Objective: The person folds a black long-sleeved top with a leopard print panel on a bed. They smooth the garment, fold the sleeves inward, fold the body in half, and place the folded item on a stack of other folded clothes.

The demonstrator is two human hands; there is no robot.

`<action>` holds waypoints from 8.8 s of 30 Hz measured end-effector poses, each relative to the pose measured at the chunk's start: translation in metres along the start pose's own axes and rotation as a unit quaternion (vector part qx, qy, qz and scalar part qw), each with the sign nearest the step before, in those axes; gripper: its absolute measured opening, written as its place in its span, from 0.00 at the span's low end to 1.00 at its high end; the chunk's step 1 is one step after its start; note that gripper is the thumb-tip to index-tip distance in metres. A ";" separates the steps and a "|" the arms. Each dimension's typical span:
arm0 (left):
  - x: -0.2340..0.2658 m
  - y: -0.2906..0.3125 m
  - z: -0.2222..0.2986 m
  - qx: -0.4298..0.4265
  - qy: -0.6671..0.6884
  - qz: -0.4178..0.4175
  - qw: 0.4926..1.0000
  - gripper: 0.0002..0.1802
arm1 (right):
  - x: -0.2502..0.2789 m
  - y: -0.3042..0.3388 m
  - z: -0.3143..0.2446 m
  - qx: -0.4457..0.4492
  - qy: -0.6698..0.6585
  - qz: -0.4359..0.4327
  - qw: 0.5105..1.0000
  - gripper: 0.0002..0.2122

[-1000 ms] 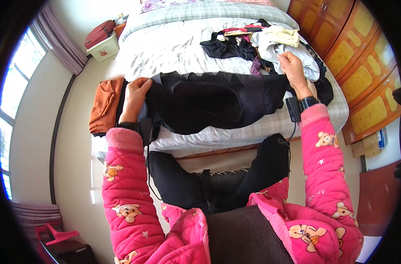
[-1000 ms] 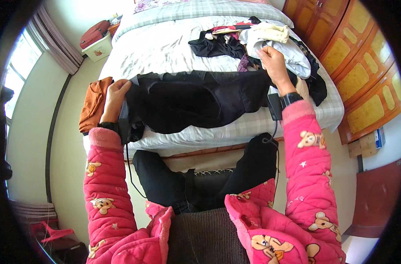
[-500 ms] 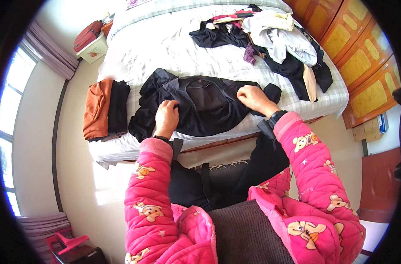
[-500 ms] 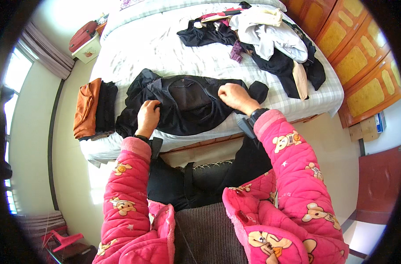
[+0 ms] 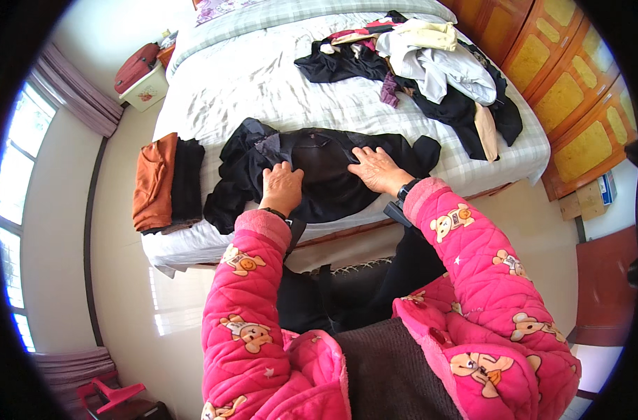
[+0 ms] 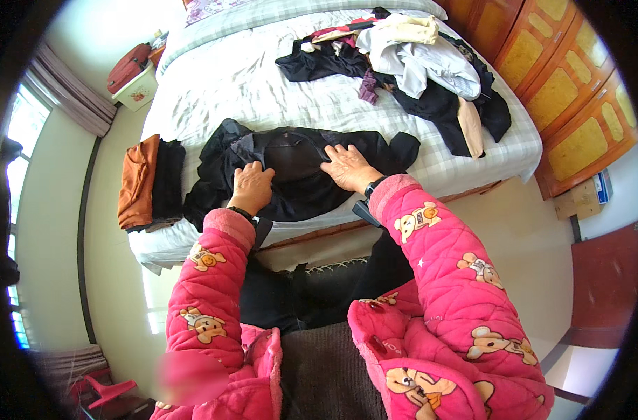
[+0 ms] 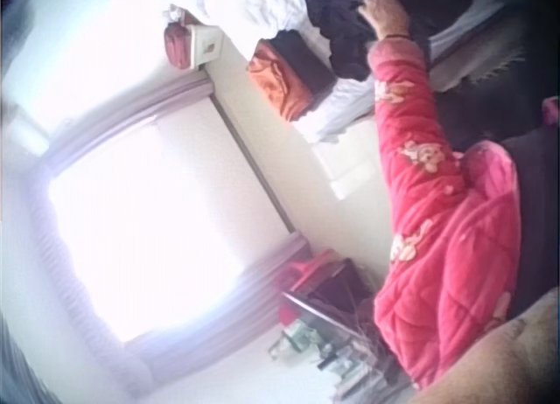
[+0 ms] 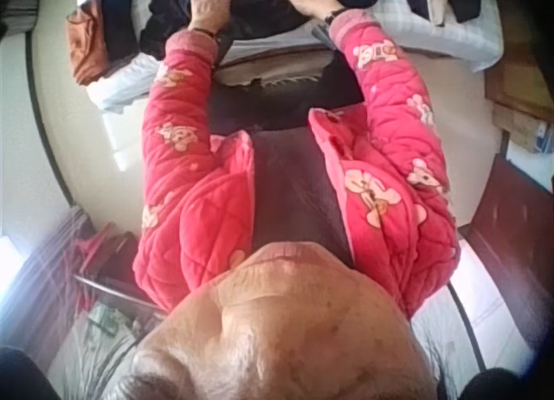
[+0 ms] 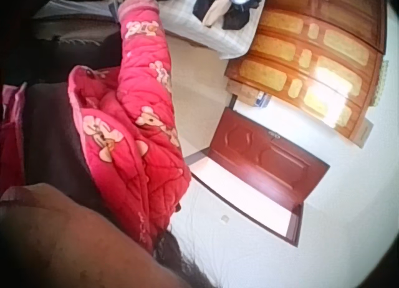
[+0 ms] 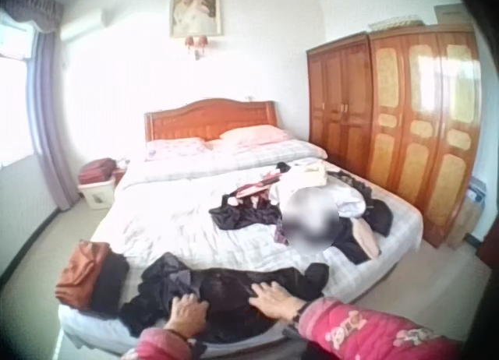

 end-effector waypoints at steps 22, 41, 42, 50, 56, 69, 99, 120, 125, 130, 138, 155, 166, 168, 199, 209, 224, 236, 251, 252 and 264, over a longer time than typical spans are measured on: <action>0.044 0.165 0.122 -0.234 0.307 -0.021 0.922 0.09 | -0.015 0.102 -0.024 0.074 0.100 -0.019 0.992 0.06; 0.056 0.166 0.066 -0.020 0.362 0.103 0.926 0.10 | 0.084 0.145 0.026 0.012 -0.288 0.038 0.957 0.11; 0.066 0.155 0.051 -0.046 0.364 0.186 0.911 0.14 | 0.086 0.131 0.032 0.004 -0.338 0.066 0.939 0.15; 0.328 -0.066 -0.173 0.056 -0.160 0.337 0.926 0.10 | 0.336 -0.070 0.159 -0.094 0.018 0.417 0.904 0.10; 0.433 -0.058 -0.201 0.061 0.049 0.486 0.871 0.12 | 0.454 -0.042 0.171 -0.108 -0.142 0.509 0.842 0.09; 0.434 -0.011 -0.163 0.018 0.346 0.587 0.732 0.14 | 0.461 -0.025 0.162 0.005 -0.490 0.410 0.770 0.07; 0.086 0.104 -0.066 -0.043 0.226 0.381 0.896 0.10 | 0.088 0.007 0.074 -0.045 -0.362 0.095 0.926 0.05; -0.011 0.061 -0.086 0.164 0.165 0.279 0.932 0.16 | -0.045 0.061 0.003 -0.125 -0.229 0.123 0.957 0.05; -0.026 -0.025 -0.099 0.074 -0.036 0.056 0.995 0.19 | -0.048 0.058 0.002 -0.138 -0.209 0.132 0.959 0.03; -0.065 -0.040 -0.168 0.253 0.035 0.036 0.966 0.12 | -0.049 0.060 0.004 -0.134 -0.222 0.137 0.956 0.03; -0.179 0.142 -0.241 0.576 0.328 0.135 0.736 0.17 | -0.053 0.055 0.005 -0.144 -0.219 0.129 0.956 0.04; -0.046 0.091 -0.062 0.226 0.111 0.210 0.945 0.25 | -0.086 -0.025 0.140 -0.520 -0.337 0.053 0.783 0.25; -0.113 0.124 -0.086 0.427 0.291 0.177 0.838 0.26 | -0.098 0.064 0.143 -0.472 -0.716 0.312 0.409 0.08; -0.123 0.125 -0.097 0.393 0.367 0.254 0.804 0.25 | -0.116 0.081 0.120 -0.465 -0.802 0.201 0.317 0.07; -0.128 0.140 -0.114 0.389 0.324 0.127 0.853 0.29 | 0.044 -0.011 0.111 -0.240 -0.271 0.462 0.810 0.11; -0.139 0.142 -0.119 0.393 0.319 0.127 0.853 0.29 | -0.040 0.012 0.133 -0.288 -0.358 0.195 0.867 0.10; -0.148 0.145 -0.127 0.391 0.320 0.102 0.857 0.30 | -0.032 -0.010 0.162 -0.439 -0.233 0.129 0.858 0.20; -0.032 0.055 -0.048 0.272 0.527 0.218 0.775 0.17 | 0.022 0.004 0.054 -0.131 -0.462 0.237 0.844 0.12; -0.012 0.061 0.067 0.214 0.783 0.317 0.490 0.03 | 0.059 0.066 -0.070 -0.148 -0.536 0.119 0.823 0.10; -0.008 0.060 0.072 0.191 0.778 0.314 0.509 0.04 | 0.058 0.066 -0.073 -0.150 -0.552 0.121 0.811 0.10; 0.010 0.076 0.070 0.219 0.597 0.323 0.702 0.09 | 0.028 0.082 -0.064 -0.177 -0.880 0.068 0.434 0.06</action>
Point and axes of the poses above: each hand's wrist, its own y-axis away from the middle knuckle, its own x-axis out of the back of the hand, z = x × y, the point moved 6 cm from there along -y, towards the middle knuckle, and after that the axes turned 9 degrees about -x, right-handed, at the moved point
